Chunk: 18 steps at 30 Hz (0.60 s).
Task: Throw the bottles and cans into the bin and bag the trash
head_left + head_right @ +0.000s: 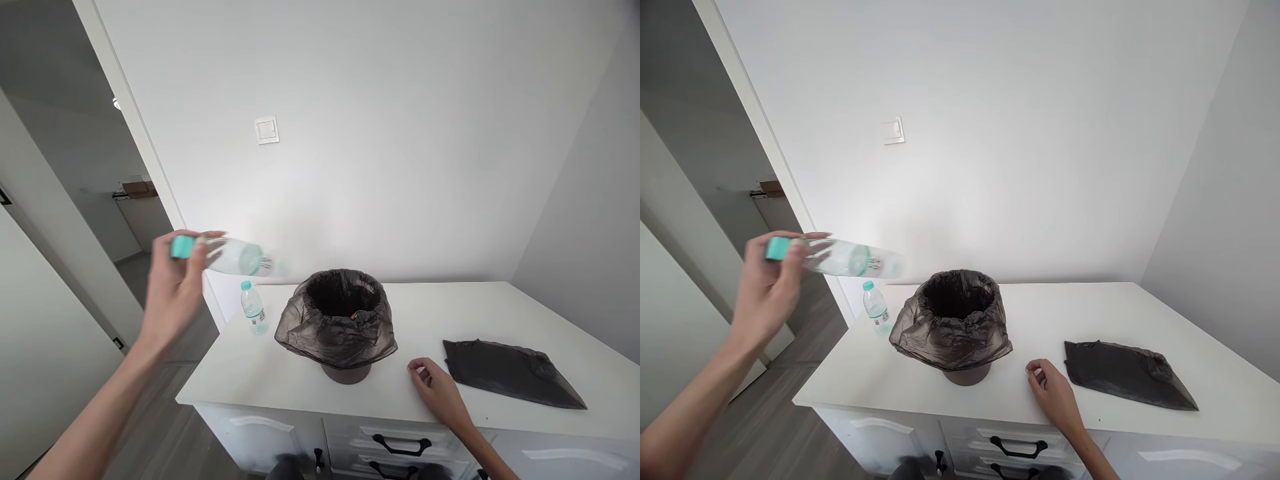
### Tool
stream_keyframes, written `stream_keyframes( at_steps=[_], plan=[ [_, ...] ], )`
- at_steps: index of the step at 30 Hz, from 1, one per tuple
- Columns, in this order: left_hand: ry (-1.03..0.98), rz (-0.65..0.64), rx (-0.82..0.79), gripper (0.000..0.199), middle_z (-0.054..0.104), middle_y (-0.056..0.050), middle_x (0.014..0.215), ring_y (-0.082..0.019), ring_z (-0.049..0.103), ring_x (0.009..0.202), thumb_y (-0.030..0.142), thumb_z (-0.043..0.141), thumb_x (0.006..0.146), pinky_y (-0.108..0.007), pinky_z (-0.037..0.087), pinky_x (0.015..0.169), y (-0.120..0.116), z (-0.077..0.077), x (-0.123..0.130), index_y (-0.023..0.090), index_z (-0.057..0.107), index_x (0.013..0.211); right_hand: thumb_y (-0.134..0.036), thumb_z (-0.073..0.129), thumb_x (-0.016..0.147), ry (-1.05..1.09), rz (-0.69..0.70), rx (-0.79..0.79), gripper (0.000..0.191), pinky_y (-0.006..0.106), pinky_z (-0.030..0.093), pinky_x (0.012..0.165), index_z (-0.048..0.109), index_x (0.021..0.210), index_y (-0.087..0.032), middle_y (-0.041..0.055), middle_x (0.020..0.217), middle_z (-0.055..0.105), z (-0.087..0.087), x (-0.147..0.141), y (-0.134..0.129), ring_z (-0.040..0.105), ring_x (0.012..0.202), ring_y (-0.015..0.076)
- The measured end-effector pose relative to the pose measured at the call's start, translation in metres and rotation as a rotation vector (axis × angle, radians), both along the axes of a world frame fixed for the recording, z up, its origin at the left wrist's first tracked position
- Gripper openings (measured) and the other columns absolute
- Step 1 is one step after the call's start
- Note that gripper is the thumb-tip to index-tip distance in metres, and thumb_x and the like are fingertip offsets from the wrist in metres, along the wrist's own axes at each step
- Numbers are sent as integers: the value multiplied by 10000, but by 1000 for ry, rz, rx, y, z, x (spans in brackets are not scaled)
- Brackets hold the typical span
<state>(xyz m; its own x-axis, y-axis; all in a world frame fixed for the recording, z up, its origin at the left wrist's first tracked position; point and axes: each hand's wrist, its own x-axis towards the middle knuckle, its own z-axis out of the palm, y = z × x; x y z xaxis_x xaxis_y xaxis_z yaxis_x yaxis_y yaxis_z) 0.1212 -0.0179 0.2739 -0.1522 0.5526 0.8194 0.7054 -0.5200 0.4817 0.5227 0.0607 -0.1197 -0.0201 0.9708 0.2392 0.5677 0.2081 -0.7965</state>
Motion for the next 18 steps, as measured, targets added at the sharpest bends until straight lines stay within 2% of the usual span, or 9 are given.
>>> stream_keyframes(
  at_steps=[2, 4, 7, 9, 11, 14, 16, 18],
  plan=[
    [28, -251, -107, 299, 704, -94, 1277, -226, 681, 1158, 503, 521, 1020, -463, 570, 988, 21, -3, 37, 252, 482, 1179, -442, 480, 908, 1, -6, 18, 267, 340, 492, 689, 637, 980, -239, 35, 810, 690, 0, 0, 0, 641, 685, 216],
    [122, -340, -266, 302, 708, -89, 1282, -225, 677, 1161, 502, 533, 1013, -448, 572, 979, 50, -19, 65, 249, 498, 1174, -434, 477, 909, 3, -11, 33, 264, 342, 491, 694, 641, 975, -237, 35, 800, 688, 2, 0, 1, 640, 682, 217],
    [269, -433, -470, 314, 714, -73, 1261, -222, 684, 1120, 525, 505, 1010, -413, 572, 949, 93, -52, 83, 249, 507, 1160, -419, 481, 903, 10, -12, 42, 257, 338, 488, 689, 647, 974, -235, 35, 800, 691, 5, -1, 1, 638, 676, 214],
    [405, -423, -547, 329, 734, -62, 1175, -229, 700, 1023, 540, 475, 1009, -412, 572, 899, 113, -73, 82, 249, 527, 1153, -408, 485, 898, 13, -12, 44, 250, 333, 486, 681, 649, 973, -235, 31, 802, 692, 7, -2, 1, 630, 660, 207],
    [517, -390, -562, 336, 733, -62, 1138, -242, 692, 1002, 545, 454, 1007, -414, 564, 880, 124, -86, 74, 249, 573, 1111, -403, 483, 899, 12, -12, 44, 247, 332, 483, 677, 649, 971, -234, 29, 804, 691, 8, -2, 1, 621, 648, 201],
    [535, -348, -515, 352, 686, -75, 1263, -260, 641, 1147, 552, 460, 999, -400, 551, 908, 128, -93, 55, 256, 615, 1112, -401, 480, 908, 4, -7, 43, 247, 334, 477, 682, 648, 976, -233, 32, 810, 692, 8, -2, 0, 619, 650, 201],
    [495, -218, -445, 377, 656, -66, 1325, -255, 607, 1215, 560, 443, 1008, -388, 545, 931, 130, -92, 34, 272, 610, 1184, -400, 478, 910, -1, -4, 39, 244, 334, 475, 683, 643, 977, -232, 34, 799, 687, 7, -2, 0, 622, 660, 205],
    [457, -20, -368, 406, 646, -76, 1338, -259, 578, 1254, 552, 396, 1026, -414, 513, 1005, 133, -91, 7, 263, 597, 1228, -403, 475, 912, -11, -6, 36, 244, 334, 473, 682, 638, 975, -233, 30, 783, 678, 5, -2, 0, 621, 661, 207]
  ],
)
